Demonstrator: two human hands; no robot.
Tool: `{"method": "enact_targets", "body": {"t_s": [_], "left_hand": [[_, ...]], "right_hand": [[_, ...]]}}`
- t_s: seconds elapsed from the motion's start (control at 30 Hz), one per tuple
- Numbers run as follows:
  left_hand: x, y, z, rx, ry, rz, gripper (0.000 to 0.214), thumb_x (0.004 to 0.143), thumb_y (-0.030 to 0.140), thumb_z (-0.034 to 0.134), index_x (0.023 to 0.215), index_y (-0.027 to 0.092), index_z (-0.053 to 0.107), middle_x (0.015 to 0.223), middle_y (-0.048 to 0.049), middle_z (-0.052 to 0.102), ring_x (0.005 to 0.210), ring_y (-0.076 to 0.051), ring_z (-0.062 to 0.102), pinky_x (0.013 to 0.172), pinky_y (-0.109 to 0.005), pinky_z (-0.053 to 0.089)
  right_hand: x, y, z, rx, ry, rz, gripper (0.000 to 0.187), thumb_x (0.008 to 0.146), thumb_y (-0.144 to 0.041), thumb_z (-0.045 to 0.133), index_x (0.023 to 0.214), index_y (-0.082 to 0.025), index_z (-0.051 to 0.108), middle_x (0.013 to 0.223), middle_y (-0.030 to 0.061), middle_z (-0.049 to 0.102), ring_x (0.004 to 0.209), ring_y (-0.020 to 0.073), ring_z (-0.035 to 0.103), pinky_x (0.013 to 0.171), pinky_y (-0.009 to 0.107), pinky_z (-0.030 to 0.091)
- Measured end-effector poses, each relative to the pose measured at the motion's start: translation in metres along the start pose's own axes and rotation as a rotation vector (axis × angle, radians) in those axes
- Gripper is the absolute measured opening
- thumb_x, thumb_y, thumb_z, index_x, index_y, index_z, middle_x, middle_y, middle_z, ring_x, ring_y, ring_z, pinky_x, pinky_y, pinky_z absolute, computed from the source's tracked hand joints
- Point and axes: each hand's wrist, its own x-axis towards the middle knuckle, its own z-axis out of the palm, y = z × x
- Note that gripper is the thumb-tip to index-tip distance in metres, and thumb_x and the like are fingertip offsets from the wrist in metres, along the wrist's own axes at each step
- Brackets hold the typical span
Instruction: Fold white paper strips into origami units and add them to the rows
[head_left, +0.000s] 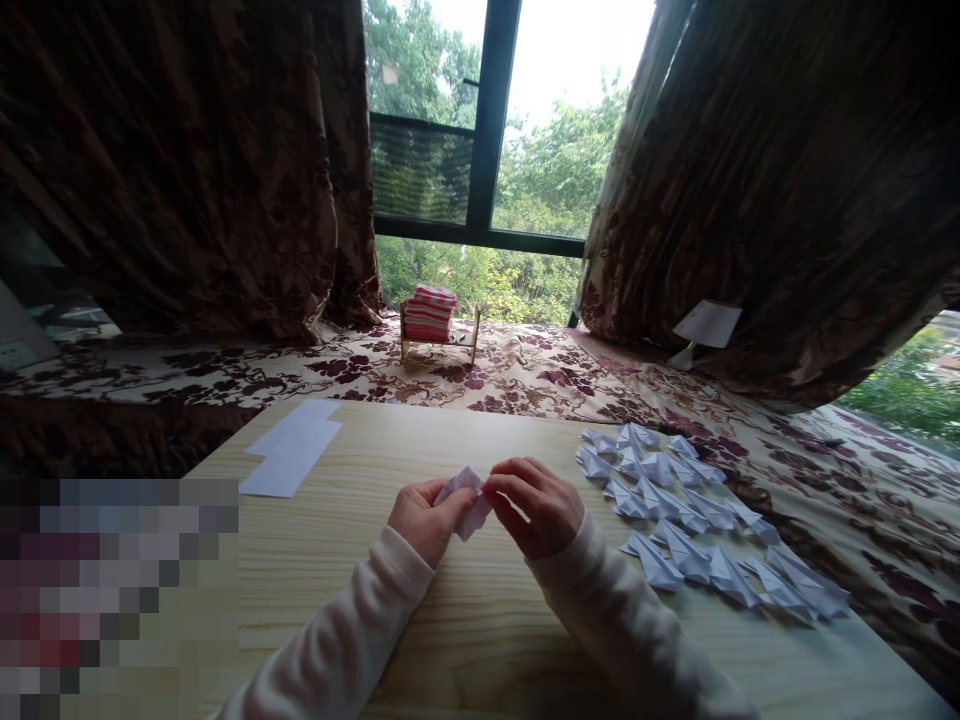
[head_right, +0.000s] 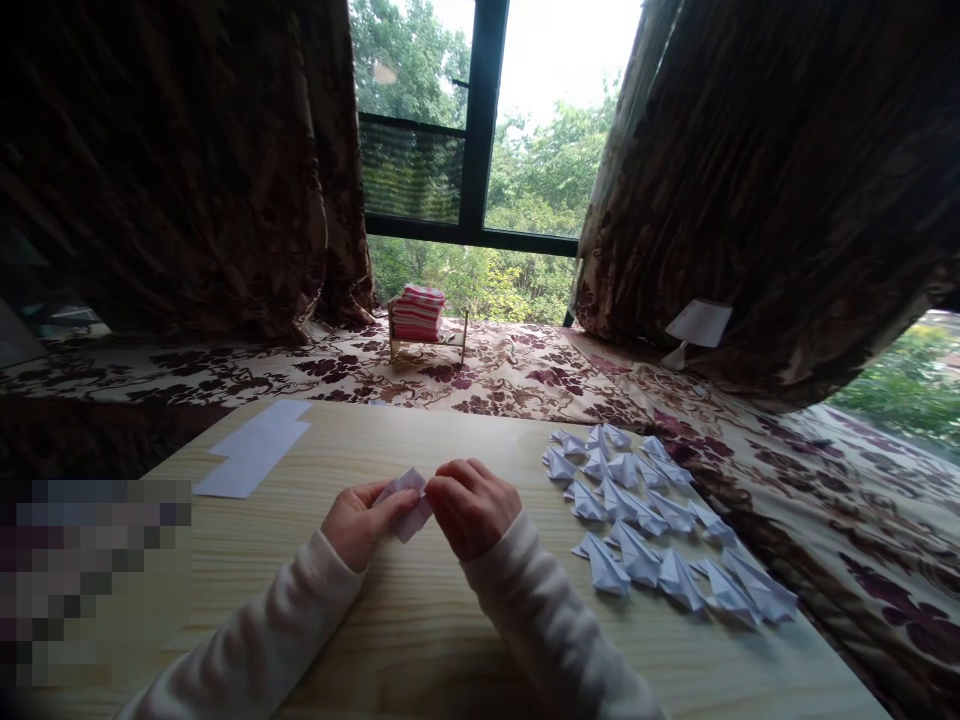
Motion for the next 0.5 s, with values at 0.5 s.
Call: {"method": "enact_targets", "body": {"t_s": [0.5], "left_hand": [[-0.0026, -0.0014, 0.0009, 0.161, -0.094, 0.102, 0.016, 0.059, 0.024, 0.057, 0.047, 0.013, 0.057, 0.045, 0.003, 0.044, 0.045, -0.008, 0.039, 0.043, -0.021, 0.029]], "right_hand": [[-0.0011, 0.0006, 0.0082, 0.02, -0.032, 0.05, 0.014, 0.083, -0.019, 0.041, 0.078, -0.016, 0.054, 0.078, 0.0064, 0.055, 0.073, 0.0161, 0.049, 0.064, 0.027, 0.043]]}}
